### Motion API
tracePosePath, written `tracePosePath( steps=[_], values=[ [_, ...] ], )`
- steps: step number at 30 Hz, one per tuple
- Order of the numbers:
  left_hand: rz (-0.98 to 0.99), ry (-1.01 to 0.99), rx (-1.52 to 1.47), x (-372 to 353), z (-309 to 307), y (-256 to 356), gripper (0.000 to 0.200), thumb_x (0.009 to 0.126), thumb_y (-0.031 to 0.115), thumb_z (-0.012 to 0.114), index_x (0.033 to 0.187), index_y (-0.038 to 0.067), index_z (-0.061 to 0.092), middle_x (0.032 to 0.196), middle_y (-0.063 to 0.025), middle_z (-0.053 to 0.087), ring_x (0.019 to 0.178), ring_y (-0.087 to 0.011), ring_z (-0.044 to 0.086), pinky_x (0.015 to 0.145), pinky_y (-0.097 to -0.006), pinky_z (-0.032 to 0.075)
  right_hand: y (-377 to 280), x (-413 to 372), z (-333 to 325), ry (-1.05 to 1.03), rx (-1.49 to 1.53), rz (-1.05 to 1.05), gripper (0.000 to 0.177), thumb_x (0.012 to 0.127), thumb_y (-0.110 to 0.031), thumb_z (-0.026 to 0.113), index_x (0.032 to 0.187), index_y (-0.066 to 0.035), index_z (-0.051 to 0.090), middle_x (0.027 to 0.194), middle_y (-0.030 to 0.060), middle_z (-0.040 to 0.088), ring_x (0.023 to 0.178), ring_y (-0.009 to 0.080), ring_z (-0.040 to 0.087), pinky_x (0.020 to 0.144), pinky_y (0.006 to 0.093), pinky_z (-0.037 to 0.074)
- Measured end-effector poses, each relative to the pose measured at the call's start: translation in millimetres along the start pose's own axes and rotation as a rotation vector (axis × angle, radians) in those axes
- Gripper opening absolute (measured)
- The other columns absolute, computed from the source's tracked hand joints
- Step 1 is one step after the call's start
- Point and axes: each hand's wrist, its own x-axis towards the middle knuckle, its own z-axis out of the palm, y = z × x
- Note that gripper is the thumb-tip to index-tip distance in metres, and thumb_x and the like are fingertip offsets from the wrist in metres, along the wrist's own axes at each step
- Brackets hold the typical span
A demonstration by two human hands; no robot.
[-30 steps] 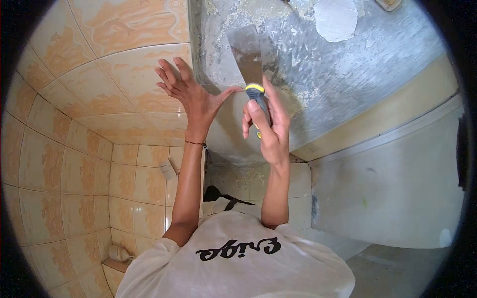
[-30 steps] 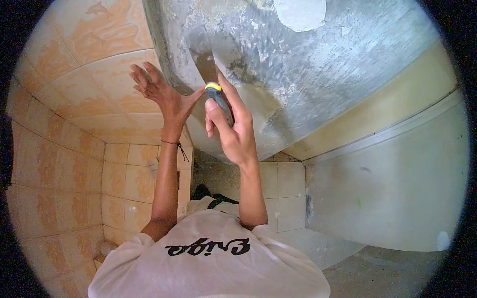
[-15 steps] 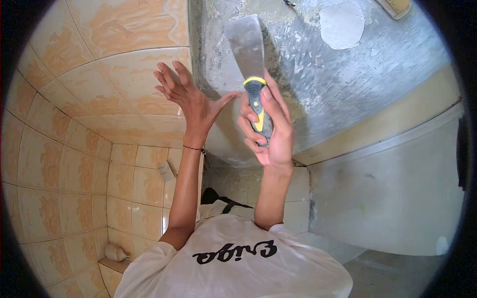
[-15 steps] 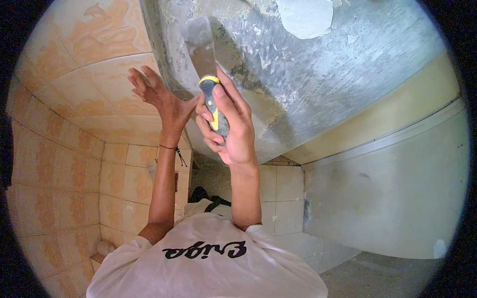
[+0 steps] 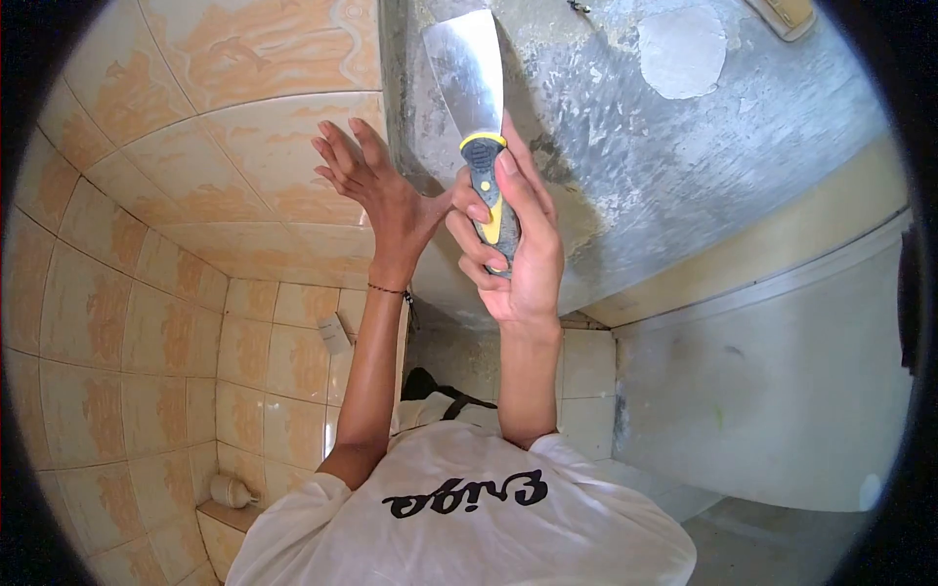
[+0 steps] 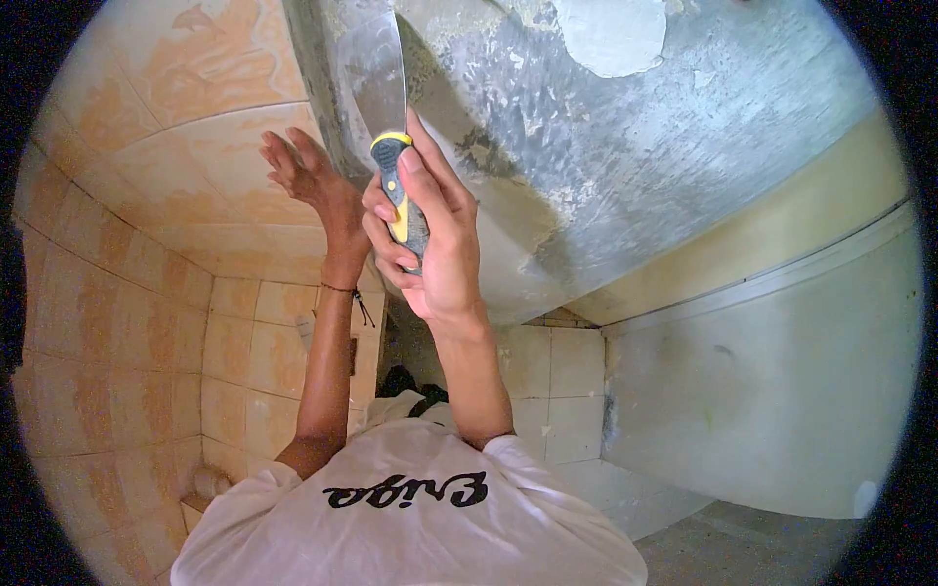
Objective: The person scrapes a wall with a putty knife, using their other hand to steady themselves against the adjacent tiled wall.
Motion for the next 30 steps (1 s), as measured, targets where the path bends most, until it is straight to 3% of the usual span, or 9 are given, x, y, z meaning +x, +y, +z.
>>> tracePosePath(
  steps=[10,17,30],
  values=[
    [-0.001,0.017,0.001,-1,1,0,0.154,0.056,0.064,0.092,0.165,0.010,-0.002,0.169,-0.0264,-0.009,0.154,-0.0511,-0.009,0.118,-0.0702,-0.003,5,-4,4,0.013,0.092,0.000,0.055,0.110,-0.029,0.048,0.162,-0.019,0.033,0.080,0.0030,0.045,0.045,0.0039,0.033,0.033,0.0174,0.018],
    [-0.011,0.010,-0.038,1,-1,3,0.148,0.061,0.062,0.091,0.165,0.010,-0.001,0.169,-0.0270,-0.008,0.154,-0.0510,-0.009,0.118,-0.0695,-0.004,6,-5,11,0.016,0.051,-0.018,0.058,0.110,-0.030,0.045,0.164,-0.020,0.026,0.082,0.0015,0.042,0.045,0.0023,0.030,0.032,0.0147,0.017],
    [-0.008,0.042,-0.015,-1,5,-2,0.153,0.055,0.062,0.093,0.165,0.011,0.001,0.169,-0.0261,-0.006,0.155,-0.0497,-0.008,0.118,-0.0691,-0.004,6,-1,6,0.011,0.104,-0.016,0.056,0.110,-0.030,0.047,0.163,-0.019,0.031,0.081,0.0030,0.045,0.045,0.0039,0.034,0.033,0.0168,0.018]
  ],
)
